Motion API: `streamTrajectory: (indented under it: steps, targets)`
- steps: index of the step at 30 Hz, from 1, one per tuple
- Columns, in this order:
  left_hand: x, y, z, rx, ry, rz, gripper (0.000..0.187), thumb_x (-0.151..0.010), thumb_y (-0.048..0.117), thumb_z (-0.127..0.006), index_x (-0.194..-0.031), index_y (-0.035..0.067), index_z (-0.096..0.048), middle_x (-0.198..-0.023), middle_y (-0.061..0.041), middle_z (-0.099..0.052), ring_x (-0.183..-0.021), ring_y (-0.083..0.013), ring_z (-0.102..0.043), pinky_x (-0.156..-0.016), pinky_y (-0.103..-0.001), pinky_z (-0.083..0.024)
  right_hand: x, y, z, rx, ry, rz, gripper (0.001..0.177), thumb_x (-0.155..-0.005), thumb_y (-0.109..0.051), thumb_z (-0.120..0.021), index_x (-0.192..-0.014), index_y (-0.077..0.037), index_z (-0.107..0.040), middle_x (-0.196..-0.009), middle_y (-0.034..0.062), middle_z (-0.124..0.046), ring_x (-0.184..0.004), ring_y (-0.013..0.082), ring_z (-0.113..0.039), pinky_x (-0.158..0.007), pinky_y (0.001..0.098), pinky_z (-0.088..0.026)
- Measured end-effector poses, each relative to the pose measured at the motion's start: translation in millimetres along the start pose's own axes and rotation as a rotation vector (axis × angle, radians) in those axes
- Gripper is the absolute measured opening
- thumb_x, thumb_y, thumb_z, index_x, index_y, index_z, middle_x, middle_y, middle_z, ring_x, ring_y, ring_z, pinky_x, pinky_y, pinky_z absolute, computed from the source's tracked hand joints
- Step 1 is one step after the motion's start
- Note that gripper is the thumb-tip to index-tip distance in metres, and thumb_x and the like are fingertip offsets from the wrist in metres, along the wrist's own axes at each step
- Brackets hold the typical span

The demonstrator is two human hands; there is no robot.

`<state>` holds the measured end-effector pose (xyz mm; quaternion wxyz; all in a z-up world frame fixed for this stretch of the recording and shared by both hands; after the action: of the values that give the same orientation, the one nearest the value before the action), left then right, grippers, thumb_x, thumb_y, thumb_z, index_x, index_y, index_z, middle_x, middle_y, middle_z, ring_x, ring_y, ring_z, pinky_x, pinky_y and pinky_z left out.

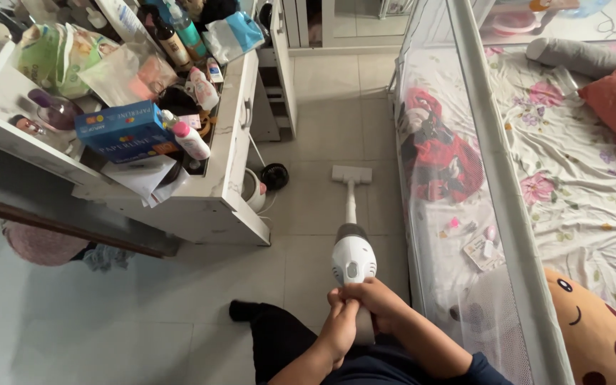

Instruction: Vacuuming the tiled floor in a bedroom around furniture like a bed and a cluttered dresser.

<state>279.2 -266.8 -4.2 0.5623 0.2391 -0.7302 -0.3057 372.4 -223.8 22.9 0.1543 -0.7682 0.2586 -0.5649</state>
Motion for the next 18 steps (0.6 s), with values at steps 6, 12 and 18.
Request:
streamTrajectory:
  steps: [6,12,18]
  targets:
    - [-22,-9,14,-0.044,0.021,0.009,0.060,-0.103,0.038,-0.034,-0.156,0.018,-0.015,-0.158,-0.016,-0.042,-0.146,-0.0268,-0.047,-0.118,-0.040,-0.039,-19,-2,-3,-0.021,-0.024,-0.002,0.021,-0.086,0.000,-0.060,-0.096,0.015,-0.070,-0.087,0.0247,-0.072,-0.069,0.0283,-0.066,-0.059,0.0349,-0.053]
    - [-39,5,15,-0.124,-0.033,0.053,0.062,-0.106,0.038,-0.025,-0.160,0.019,0.000,-0.164,-0.016,-0.031,-0.154,-0.0298,-0.034,-0.124,-0.046,-0.032,-37,-18,0,0.056,0.034,0.006,0.022,-0.085,-0.003,-0.064,-0.097,0.014,-0.071,-0.086,0.0229,-0.072,-0.069,0.0270,-0.066,-0.056,0.0327,-0.050]
    - [-88,-13,14,-0.162,-0.062,0.021,0.060,-0.106,0.037,-0.033,-0.157,0.021,-0.007,-0.156,-0.014,-0.044,-0.140,-0.0254,-0.053,-0.113,-0.040,-0.044,-60,-29,17,0.037,0.064,0.009,0.019,-0.081,-0.004,-0.061,-0.087,0.012,-0.071,-0.080,0.0208,-0.070,-0.064,0.0240,-0.059,-0.051,0.0285,-0.039]
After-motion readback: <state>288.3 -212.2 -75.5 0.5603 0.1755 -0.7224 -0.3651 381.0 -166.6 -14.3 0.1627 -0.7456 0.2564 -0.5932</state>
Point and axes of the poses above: each hand's wrist, its own x-axis away from the middle knuckle, its own z-axis out of the back of the hand, y = z × x, the point moved 6 cm from there along -x, towards the middle knuckle
